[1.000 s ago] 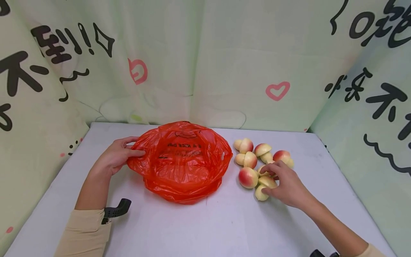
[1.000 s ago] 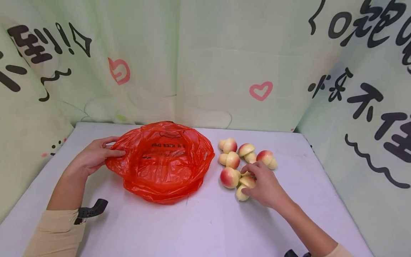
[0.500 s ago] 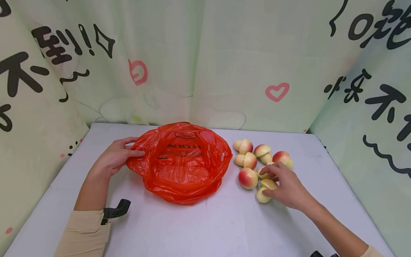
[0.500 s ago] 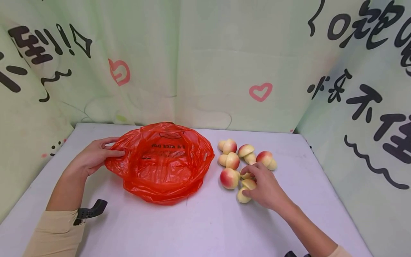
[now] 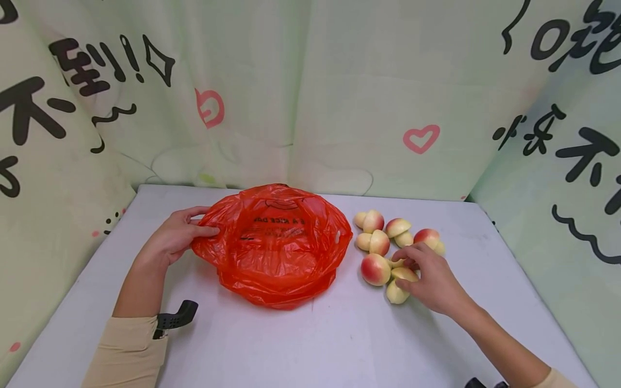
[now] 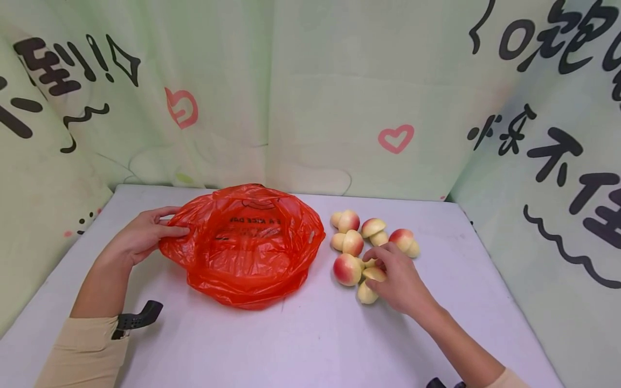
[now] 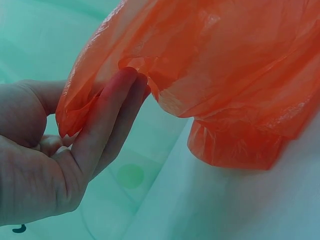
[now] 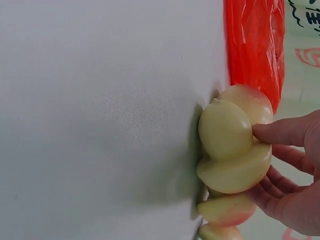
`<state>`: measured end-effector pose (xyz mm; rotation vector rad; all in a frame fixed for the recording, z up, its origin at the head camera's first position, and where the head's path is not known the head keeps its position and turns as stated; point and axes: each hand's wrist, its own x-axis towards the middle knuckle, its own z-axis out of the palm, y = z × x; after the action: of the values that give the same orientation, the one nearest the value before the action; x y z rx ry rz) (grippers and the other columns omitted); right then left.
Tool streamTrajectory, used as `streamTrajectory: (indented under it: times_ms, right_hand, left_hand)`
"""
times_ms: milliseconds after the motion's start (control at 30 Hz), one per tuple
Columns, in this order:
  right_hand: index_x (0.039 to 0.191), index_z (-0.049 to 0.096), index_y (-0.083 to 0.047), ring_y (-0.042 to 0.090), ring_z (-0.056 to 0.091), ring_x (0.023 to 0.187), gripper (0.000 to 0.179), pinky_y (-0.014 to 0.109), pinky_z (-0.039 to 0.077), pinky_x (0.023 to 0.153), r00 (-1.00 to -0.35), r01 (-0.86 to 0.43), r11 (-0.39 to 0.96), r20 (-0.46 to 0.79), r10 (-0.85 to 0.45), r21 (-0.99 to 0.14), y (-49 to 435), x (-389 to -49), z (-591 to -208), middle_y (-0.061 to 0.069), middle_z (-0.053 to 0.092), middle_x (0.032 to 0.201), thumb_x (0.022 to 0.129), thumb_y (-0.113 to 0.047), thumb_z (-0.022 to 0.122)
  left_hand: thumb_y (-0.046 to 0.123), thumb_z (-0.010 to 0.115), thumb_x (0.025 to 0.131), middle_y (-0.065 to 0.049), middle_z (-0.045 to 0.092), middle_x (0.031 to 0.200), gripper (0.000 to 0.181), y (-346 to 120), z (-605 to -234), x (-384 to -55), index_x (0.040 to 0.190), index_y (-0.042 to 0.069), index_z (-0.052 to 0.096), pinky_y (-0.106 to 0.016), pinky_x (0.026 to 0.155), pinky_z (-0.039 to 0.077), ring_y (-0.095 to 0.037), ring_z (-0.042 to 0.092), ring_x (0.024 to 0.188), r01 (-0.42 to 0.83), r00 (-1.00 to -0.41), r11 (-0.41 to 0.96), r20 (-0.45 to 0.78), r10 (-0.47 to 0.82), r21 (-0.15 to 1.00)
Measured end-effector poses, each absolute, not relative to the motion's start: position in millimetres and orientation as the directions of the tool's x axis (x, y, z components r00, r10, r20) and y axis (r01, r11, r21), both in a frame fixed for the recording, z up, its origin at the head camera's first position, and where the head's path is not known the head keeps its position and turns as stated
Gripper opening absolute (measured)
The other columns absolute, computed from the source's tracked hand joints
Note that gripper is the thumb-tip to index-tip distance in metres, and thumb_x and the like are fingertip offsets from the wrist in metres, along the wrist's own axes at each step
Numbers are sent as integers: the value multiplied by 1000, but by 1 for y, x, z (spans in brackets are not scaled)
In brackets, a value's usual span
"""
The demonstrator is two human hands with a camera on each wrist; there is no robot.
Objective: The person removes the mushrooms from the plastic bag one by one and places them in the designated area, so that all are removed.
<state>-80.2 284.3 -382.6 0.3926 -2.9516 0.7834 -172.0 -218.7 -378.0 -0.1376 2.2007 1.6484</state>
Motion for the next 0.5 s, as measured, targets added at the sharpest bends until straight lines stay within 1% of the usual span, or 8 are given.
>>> streamTrajectory:
  times_ms: [67,300,500]
  right_hand:
    - [110,71,-9,17,62,89,38,35,60,79,-965,-262,838,131,-227,-479,284,-80,-383,7,60,103,77,-2,88]
    - [109,71,-10,17,60,89,38,30,58,78,-966,-259,835,133,-222,-486,284,-79,-383,6,60,103,77,-4,89]
    - [111,72,-10,17,62,91,39,33,59,80,-970,-245,837,124,-211,-489,284,-78,-383,6,60,104,77,-6,90]
  left_hand:
    - [22,70,100,-26,49,152,81,-219,-378,-172,165,7,24,-28,84,63,-12,70,94,-305,-920,304,-362,150,902]
    - [22,70,100,-26,48,153,80,-219,-377,-171,165,8,26,-29,85,63,-13,70,93,-313,-920,307,-367,138,899]
    - [25,70,101,-26,46,154,79,-219,-376,-171,165,8,26,-29,84,63,-13,71,92,-314,-921,297,-365,135,902]
